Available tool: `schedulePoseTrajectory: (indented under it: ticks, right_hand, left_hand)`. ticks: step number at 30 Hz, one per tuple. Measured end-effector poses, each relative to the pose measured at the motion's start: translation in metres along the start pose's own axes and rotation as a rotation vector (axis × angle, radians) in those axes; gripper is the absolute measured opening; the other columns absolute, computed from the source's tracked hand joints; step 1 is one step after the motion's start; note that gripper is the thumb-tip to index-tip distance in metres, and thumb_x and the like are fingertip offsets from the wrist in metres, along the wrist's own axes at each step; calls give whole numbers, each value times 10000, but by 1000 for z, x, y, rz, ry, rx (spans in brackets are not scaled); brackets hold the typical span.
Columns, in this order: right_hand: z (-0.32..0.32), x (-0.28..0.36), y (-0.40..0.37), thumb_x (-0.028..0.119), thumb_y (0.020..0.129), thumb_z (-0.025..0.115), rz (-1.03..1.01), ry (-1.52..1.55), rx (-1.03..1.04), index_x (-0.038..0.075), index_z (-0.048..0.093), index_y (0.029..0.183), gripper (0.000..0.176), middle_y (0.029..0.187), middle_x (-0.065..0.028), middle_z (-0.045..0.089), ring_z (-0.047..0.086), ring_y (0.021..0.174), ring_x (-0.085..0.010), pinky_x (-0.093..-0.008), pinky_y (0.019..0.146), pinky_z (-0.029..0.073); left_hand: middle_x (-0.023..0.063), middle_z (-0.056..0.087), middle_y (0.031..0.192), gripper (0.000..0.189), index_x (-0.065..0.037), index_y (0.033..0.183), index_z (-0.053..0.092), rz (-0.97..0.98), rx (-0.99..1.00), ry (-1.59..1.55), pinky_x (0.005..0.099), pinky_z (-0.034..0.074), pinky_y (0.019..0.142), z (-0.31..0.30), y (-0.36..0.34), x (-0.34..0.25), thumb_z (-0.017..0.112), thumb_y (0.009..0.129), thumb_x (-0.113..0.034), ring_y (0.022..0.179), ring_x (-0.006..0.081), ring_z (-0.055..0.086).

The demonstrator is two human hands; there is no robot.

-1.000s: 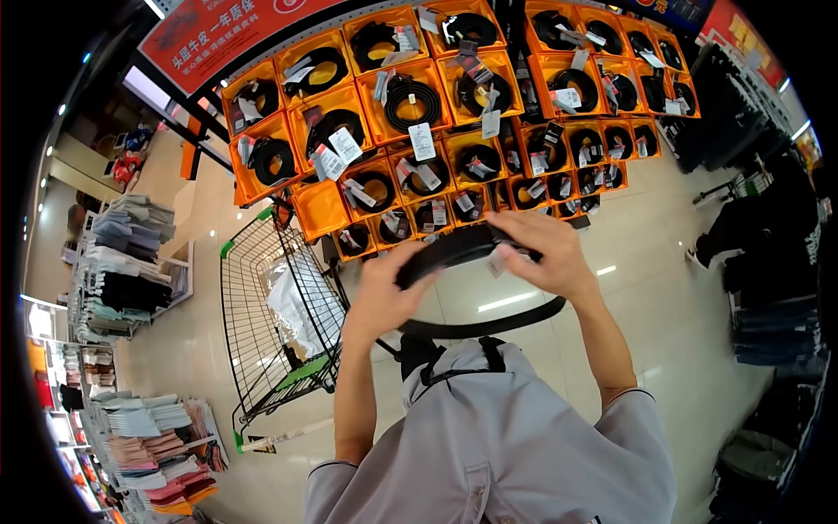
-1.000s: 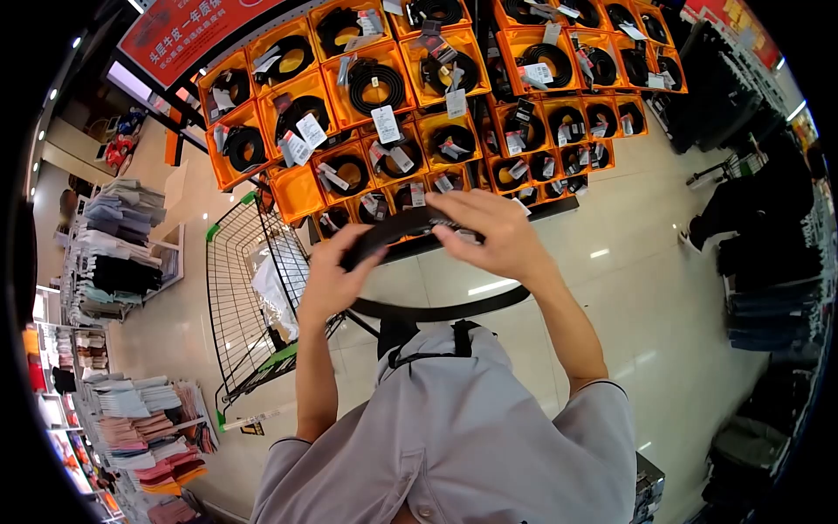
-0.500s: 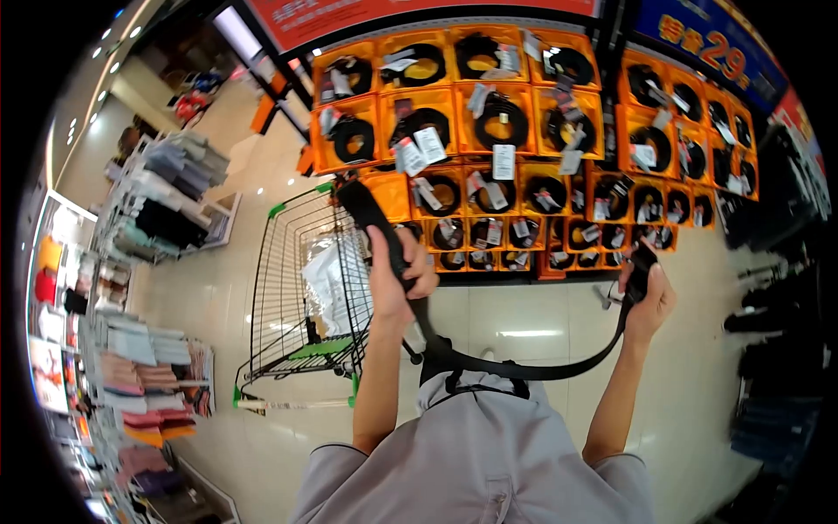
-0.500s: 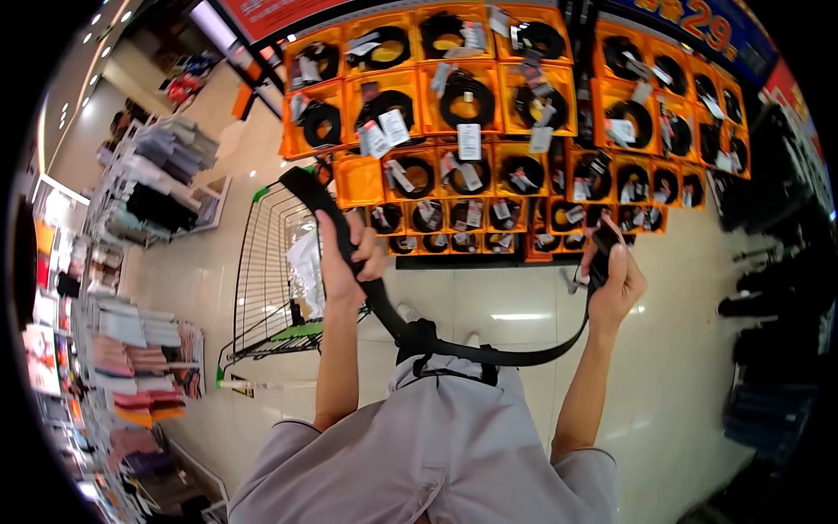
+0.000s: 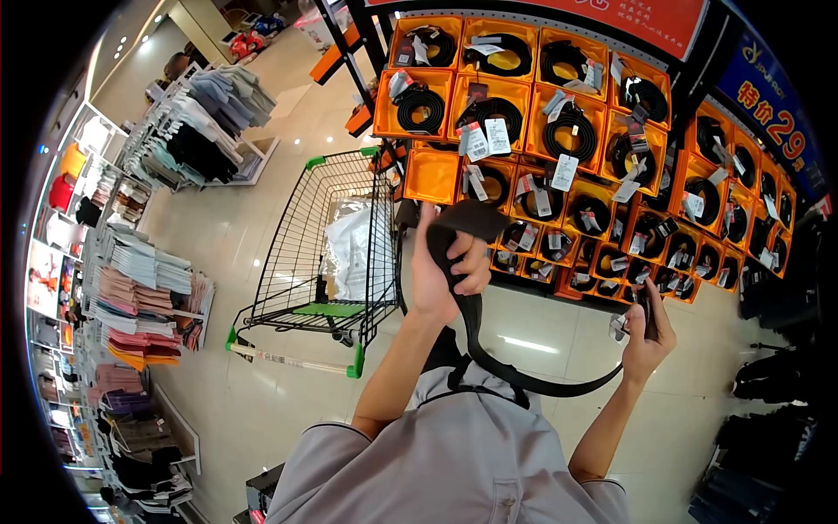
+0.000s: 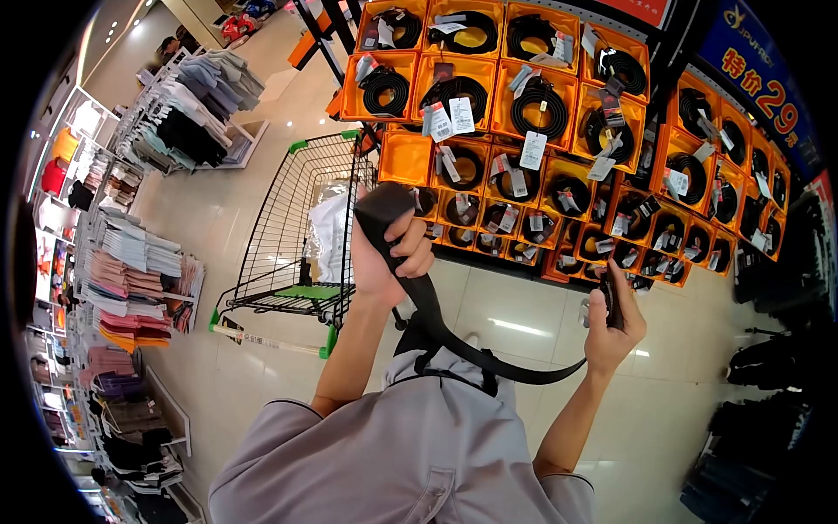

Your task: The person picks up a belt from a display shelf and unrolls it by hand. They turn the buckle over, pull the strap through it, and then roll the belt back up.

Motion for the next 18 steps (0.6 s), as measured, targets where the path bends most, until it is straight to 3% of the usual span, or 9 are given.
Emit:
schedulePoseTrajectory:
  ticks: [2, 3, 5, 7, 12, 14, 18]
  right_hand:
    - [-1, -1, -2, 32, 857, 696, -19, -53, 8, -43, 638, 1269, 423, 1048, -116, 708, 629, 850, -119, -231, 763, 492]
    - [2, 8, -2, 20, 840, 706, -4, -36, 19, -47, 642, 1257, 427, 1047, -116, 710, 634, 884, -126, -236, 783, 492]
    - [1, 6, -3, -1, 813, 719, 0, -41, 34, -53, 645, 1246, 443, 1045, -122, 712, 644, 892, -137, -245, 798, 501]
    - [4, 15, -1, -11, 751, 757, -126, -121, 72, -64, 659, 1207, 469, 1051, -150, 713, 670, 911, -170, -255, 820, 516]
    - [16, 33, -1, 31, 661, 859, -282, -229, 140, -36, 687, 1178, 549, 1071, -176, 707, 692, 929, -225, -285, 821, 534]
    - [22, 42, -2, 100, 625, 923, -342, -254, 165, -24, 675, 1207, 644, 1043, -157, 702, 666, 862, -221, -285, 768, 532]
    - [28, 47, -1, 97, 617, 930, -348, -230, 180, -6, 661, 1239, 686, 982, -127, 680, 608, 767, -192, -273, 704, 511]
  left_hand:
    - [-12, 326, 564, 526, -140, 687, 323, 8, -75, 157, 249, 201, 412, -11, -3, -1, 328, 1055, -516, 424, 94, 301]
    - [-21, 385, 589, 475, -111, 710, 408, 59, -123, 304, 224, 229, 420, -14, -6, -7, 435, 1051, -441, 452, 67, 318]
    - [-37, 430, 617, 377, -79, 749, 489, 143, -115, 692, 204, 255, 426, -6, -13, -17, 525, 1036, -322, 480, 41, 353]
    - [-54, 467, 672, 278, -53, 745, 516, 156, -18, 735, 192, 275, 475, -11, -18, -21, 600, 987, -162, 553, 22, 380]
    - [-63, 453, 695, 272, -41, 726, 497, 248, 111, 871, 219, 277, 569, -8, -19, -25, 609, 963, -115, 649, 31, 351]
    - [-64, 449, 686, 279, -41, 728, 500, 231, 76, 888, 219, 270, 555, -4, -19, -23, 603, 972, -129, 637, 29, 348]
    - [-66, 442, 642, 315, -36, 741, 529, 187, -25, 935, 214, 269, 487, -15, -18, -21, 556, 1017, -184, 561, 17, 351]
Point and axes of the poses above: each hand's wrist, its own y-axis towards the middle knuckle, its own z-axis out of the palm, x = y × z, the point moved 6 cm from there along y, towards the middle knuckle
